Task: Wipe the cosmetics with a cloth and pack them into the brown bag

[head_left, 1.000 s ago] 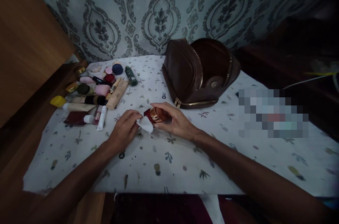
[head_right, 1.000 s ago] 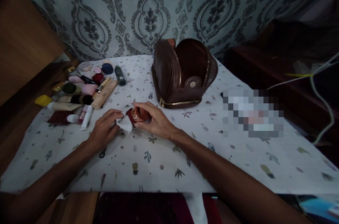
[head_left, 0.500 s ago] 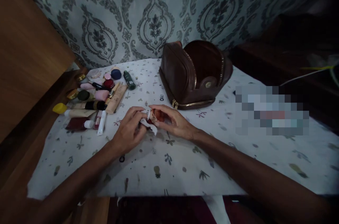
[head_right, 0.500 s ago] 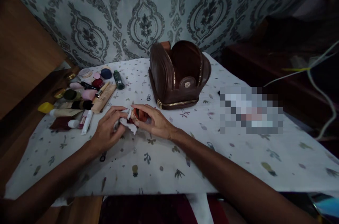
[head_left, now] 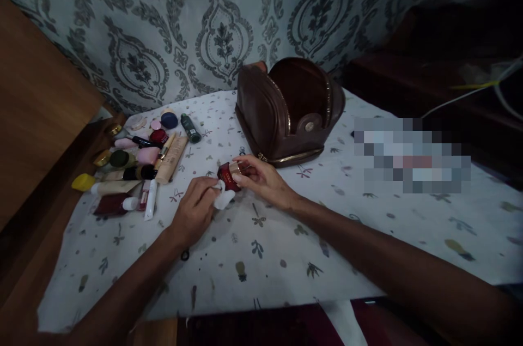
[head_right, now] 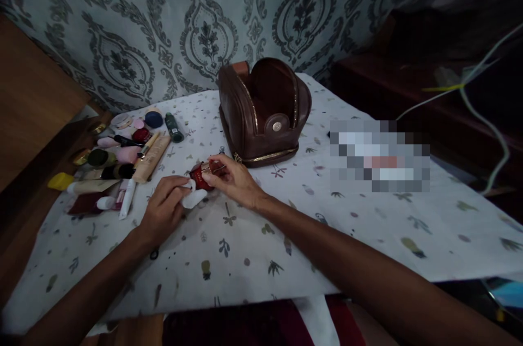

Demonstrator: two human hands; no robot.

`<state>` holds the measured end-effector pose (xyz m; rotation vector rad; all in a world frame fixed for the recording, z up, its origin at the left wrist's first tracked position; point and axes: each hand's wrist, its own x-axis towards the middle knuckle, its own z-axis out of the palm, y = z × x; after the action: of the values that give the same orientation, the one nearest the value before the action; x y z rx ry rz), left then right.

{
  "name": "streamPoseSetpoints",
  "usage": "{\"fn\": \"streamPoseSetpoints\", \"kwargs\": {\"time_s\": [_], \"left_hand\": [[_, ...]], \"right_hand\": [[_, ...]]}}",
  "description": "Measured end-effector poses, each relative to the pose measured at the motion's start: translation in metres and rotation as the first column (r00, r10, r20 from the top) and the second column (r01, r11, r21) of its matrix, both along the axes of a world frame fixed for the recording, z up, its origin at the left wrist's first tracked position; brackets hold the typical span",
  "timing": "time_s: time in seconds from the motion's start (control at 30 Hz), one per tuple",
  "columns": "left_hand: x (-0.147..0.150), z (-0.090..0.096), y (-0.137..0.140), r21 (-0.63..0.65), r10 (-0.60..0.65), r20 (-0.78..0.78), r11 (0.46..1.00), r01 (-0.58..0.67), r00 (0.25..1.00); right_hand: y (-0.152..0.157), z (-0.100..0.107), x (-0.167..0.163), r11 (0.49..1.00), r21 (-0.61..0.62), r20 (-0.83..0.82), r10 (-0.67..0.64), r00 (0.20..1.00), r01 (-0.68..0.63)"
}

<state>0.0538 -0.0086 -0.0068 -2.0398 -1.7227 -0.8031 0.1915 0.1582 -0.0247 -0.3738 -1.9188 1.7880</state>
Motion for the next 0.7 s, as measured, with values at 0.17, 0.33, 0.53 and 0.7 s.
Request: {"fn": "streamPoseSetpoints", "kwargs": {"time_s": [0.17, 0.33, 0.53, 0.7], "left_hand": [[-0.0006, 0.0016, 0.0004, -0.041, 0.112, 0.109, 0.993, -0.108, 0.988], [0.0021, 0.0048, 0.0046, -0.016, 0.064, 0.153, 0.998, -0.062, 0.986], [-0.001, 0.0097, 0.0042, 0.012, 0.033, 0.24, 0.999, -0.037, 0.97], [-0.0013, 0.0096, 0.0017, 0.001, 0.062, 0.347, 0.998, -0.067, 0.936]], "right_hand": [[-0.0006, 0.0003, -0.0002, 0.996, 0.082, 0.023, -0.039, 0.999, 0.037], [-0.0005, 0.0044, 0.0042, 0.97, 0.242, -0.014, 0.009, 1.0, -0.005], [0.0033, 0.0001, 0.0063, 0.957, 0.245, -0.095, 0.183, 0.979, -0.155], [0.0007, -0.0015, 0.0051, 0.979, 0.128, -0.065, 0.165, 0.984, -0.156]]}}
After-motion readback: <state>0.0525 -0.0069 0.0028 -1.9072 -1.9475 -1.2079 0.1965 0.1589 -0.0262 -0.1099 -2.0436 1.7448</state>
